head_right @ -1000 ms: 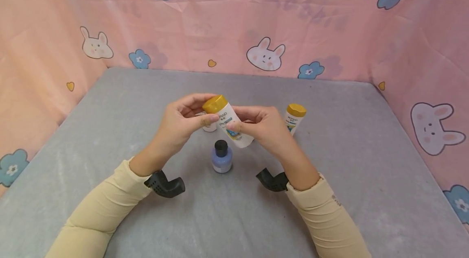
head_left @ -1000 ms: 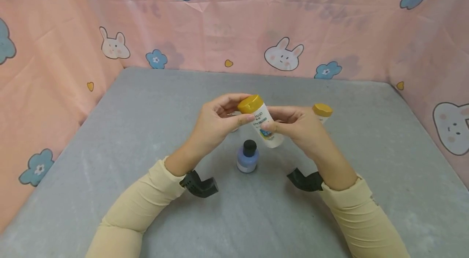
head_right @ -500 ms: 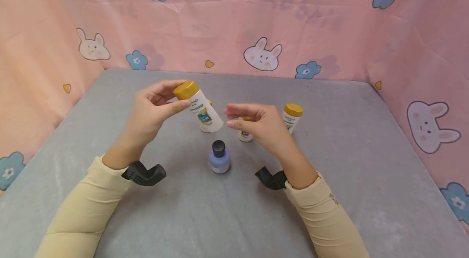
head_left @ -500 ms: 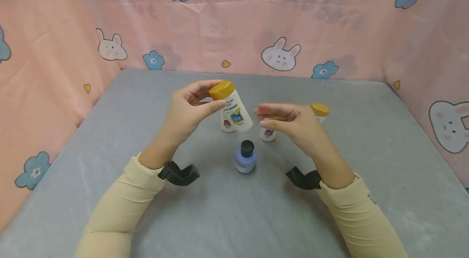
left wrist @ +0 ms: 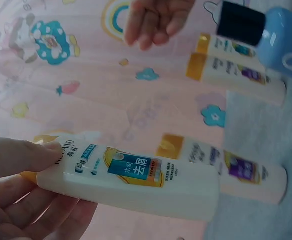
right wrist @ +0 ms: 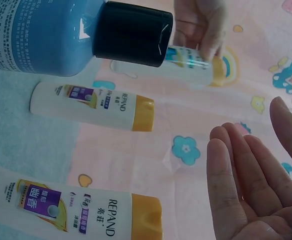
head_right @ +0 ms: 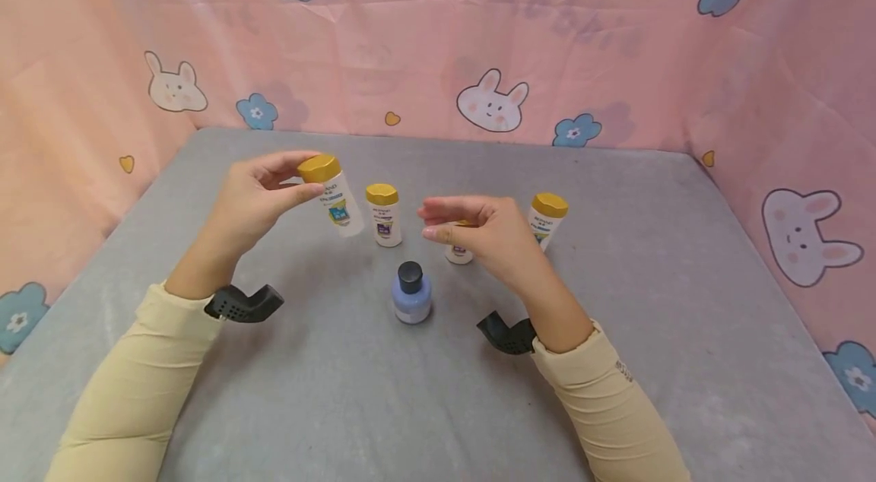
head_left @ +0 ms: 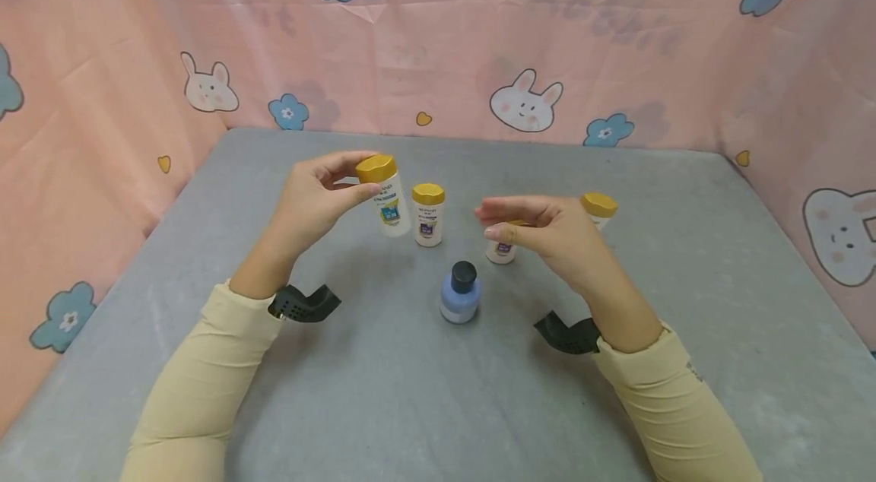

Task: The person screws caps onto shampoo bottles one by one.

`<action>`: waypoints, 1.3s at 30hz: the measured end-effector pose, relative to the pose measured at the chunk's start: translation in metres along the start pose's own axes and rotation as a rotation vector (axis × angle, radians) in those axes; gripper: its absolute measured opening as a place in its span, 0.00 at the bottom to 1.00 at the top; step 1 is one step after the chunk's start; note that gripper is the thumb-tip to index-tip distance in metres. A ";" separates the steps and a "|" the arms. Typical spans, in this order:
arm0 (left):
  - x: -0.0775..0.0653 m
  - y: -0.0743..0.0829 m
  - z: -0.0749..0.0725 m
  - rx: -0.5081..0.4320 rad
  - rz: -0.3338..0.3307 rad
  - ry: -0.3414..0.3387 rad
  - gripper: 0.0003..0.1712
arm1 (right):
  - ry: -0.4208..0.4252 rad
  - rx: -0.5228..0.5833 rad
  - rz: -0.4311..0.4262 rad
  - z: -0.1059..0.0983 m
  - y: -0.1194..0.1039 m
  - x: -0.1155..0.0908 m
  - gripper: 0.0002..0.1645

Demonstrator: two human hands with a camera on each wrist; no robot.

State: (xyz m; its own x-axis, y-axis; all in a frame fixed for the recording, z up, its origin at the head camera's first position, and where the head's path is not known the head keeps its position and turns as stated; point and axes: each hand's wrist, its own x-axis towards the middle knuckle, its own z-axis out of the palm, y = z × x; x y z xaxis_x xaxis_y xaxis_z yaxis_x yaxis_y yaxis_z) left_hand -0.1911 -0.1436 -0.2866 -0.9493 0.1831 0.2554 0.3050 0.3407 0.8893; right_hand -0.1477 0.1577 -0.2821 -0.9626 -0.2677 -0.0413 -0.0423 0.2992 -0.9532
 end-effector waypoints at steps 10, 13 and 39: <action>0.011 -0.036 -0.002 0.098 -0.113 -0.046 0.22 | 0.004 -0.007 0.014 0.000 -0.001 0.000 0.25; 0.012 -0.042 -0.002 0.117 -0.135 -0.071 0.22 | 0.006 -0.009 0.018 0.001 -0.002 0.001 0.25; 0.010 -0.051 -0.004 0.101 -0.217 -0.185 0.26 | 0.198 0.047 -0.090 -0.031 0.004 -0.010 0.22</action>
State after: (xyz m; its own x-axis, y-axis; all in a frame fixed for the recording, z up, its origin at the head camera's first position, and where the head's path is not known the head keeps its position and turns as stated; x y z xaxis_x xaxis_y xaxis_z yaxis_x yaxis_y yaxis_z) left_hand -0.2164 -0.1626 -0.3274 -0.9661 0.2574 -0.0182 0.1111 0.4785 0.8710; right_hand -0.1466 0.1894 -0.2759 -0.9895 -0.1052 0.0996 -0.1223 0.2383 -0.9635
